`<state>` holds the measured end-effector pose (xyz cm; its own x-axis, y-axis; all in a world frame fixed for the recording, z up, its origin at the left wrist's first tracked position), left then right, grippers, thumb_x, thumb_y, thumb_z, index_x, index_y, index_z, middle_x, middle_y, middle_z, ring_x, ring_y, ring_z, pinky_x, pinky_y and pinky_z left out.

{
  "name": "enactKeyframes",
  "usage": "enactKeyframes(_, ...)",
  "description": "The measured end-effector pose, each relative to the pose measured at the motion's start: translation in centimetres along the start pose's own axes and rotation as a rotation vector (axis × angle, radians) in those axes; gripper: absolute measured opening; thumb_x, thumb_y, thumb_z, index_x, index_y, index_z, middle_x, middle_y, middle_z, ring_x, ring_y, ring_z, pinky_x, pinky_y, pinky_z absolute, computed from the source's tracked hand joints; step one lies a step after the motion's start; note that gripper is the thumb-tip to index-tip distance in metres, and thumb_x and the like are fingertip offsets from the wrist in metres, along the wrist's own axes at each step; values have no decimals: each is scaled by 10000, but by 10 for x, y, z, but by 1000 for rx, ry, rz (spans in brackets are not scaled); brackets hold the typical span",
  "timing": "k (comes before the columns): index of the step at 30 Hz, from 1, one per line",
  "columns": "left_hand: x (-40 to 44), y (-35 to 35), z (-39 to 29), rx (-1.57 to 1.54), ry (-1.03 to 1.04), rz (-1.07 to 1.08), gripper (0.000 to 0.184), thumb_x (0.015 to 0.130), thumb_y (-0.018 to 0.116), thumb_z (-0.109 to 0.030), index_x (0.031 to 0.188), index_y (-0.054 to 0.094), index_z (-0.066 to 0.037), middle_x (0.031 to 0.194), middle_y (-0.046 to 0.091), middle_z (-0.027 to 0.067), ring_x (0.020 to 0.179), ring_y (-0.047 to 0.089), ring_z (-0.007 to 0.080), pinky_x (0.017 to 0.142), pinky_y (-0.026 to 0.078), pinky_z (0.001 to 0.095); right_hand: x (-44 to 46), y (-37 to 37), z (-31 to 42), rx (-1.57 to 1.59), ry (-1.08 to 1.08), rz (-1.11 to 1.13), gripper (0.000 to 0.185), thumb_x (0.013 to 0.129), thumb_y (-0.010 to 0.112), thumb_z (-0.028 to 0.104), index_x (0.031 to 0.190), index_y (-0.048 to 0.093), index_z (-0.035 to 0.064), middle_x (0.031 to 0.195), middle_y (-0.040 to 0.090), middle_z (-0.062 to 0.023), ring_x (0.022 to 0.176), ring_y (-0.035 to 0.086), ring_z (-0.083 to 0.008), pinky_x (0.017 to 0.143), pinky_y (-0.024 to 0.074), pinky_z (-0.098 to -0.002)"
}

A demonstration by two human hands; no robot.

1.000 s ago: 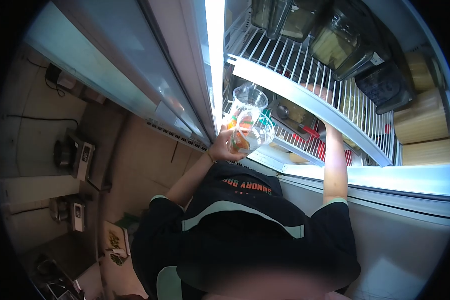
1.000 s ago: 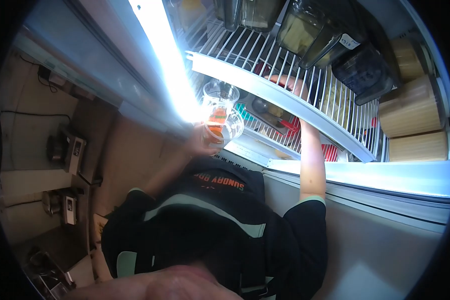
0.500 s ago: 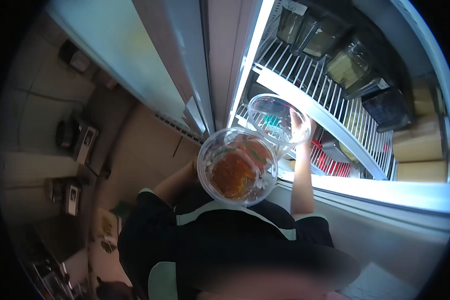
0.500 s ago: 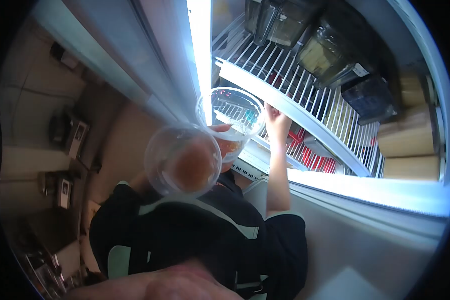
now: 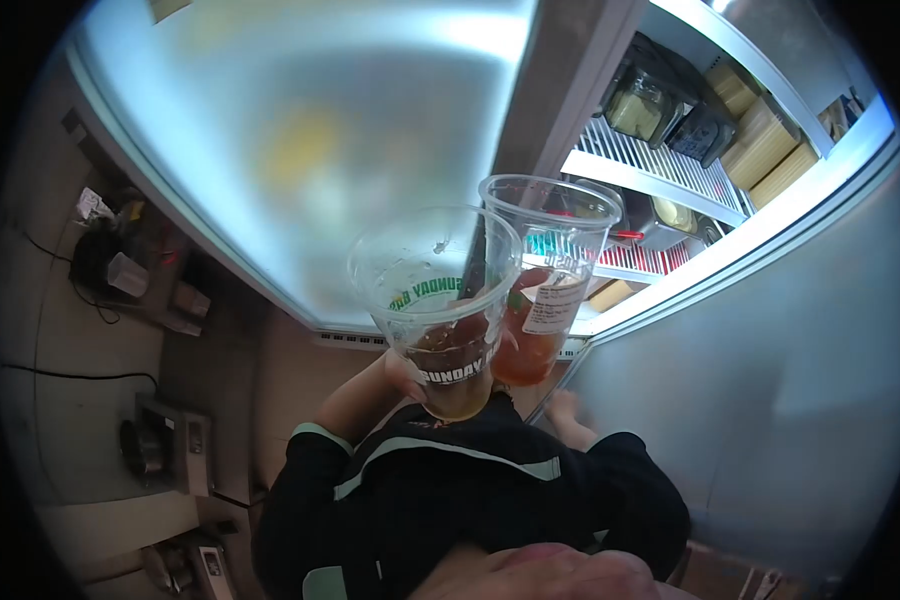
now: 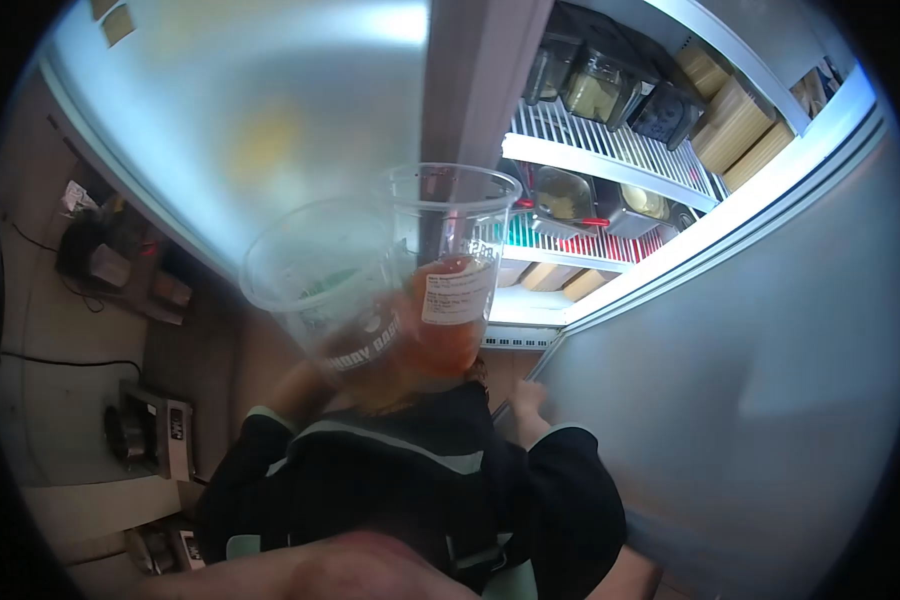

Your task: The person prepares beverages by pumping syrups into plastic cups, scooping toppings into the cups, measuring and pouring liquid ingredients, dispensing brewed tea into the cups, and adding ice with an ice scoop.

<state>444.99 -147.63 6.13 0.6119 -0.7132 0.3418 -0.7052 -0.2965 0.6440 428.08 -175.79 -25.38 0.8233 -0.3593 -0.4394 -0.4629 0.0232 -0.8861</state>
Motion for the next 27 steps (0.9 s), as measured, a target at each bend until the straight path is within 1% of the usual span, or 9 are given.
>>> enactKeyframes(3,-41,-12,-36,-17,21,-59,861,551,818,-216,1319,475,-33,1320,452,148,1258,432,281,1063,347,376,-20,65,32,-476,-37,-2,453,814,624,324,1243,614,179,1158,633,-148,1079,600,-294,934,375,-576)
enactKeyframes(9,-114,-30,-69,-36,47,-187,865,554,812,-199,1327,462,-32,1316,462,142,1252,441,273,1060,353,371,-68,-3,205,-144,50,818,478,881,561,433,1295,581,193,1371,524,-68,1282,465,-329,1018,222,-662)
enactKeyframes(11,-126,-36,-69,-49,47,-197,867,555,810,-194,1330,457,-31,1315,465,140,1249,444,270,1058,355,370,-58,39,216,-309,206,802,477,859,595,403,1283,589,183,1337,556,-48,1259,490,-303,990,222,-714)
enactKeyframes(13,-132,-41,-67,-65,40,-198,868,556,808,-188,1333,453,-31,1314,468,139,1247,447,267,1057,357,368,-86,4,244,-258,-397,536,469,840,618,355,1268,598,166,1301,576,-98,1244,504,-288,1003,307,-644)
enactKeyframes(16,-132,-40,-59,-95,12,-189,871,558,805,-180,1337,446,-30,1312,473,136,1243,452,263,1056,360,366,-80,71,236,517,-521,405,451,826,630,304,1248,611,147,1270,591,-120,1234,508,-295,1007,393,-500)
enactKeyframes(19,-118,-31,-32,-137,-46,-143,873,560,802,-172,1341,439,-30,1310,478,133,1240,457,259,1054,363,364,-118,93,177,487,-261,572,521,815,654,314,1274,572,83,1203,620,-163,1141,568,-311,952,447,-358)
enactKeyframes(22,-89,-5,7,-192,-137,-56,876,562,799,-164,1346,432,-29,1308,483,130,1237,461,254,1052,367,361,-167,114,105,707,199,569,481,799,660,251,1243,604,73,1247,598,-153,1162,557,-293,968,442,-393)
enactKeyframes(25,-48,39,61,-260,-254,69,879,563,796,-155,1350,425,-29,1307,488,128,1233,466,250,1051,370,359,-192,160,44,863,261,393,444,807,661,330,1144,651,42,1050,683,-151,1006,643,-266,884,482,-359)
enactKeyframes(27,-19,78,103,-296,-332,152,881,564,794,-150,1353,421,-28,1305,491,126,1231,469,248,1049,372,357,-219,189,11,998,377,402,472,796,676,303,1181,633,35,1185,621,-160,1105,592,-288,951,451,-376)
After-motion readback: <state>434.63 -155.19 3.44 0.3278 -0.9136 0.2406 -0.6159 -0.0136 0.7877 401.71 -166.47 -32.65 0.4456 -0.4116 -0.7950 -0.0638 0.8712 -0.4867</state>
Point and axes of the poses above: each hand's wrist, its own x-axis towards the middle knuckle, its own y-axis out of the palm, z = x × y, the point moved 8 cm from there along x, towards the middle knuckle
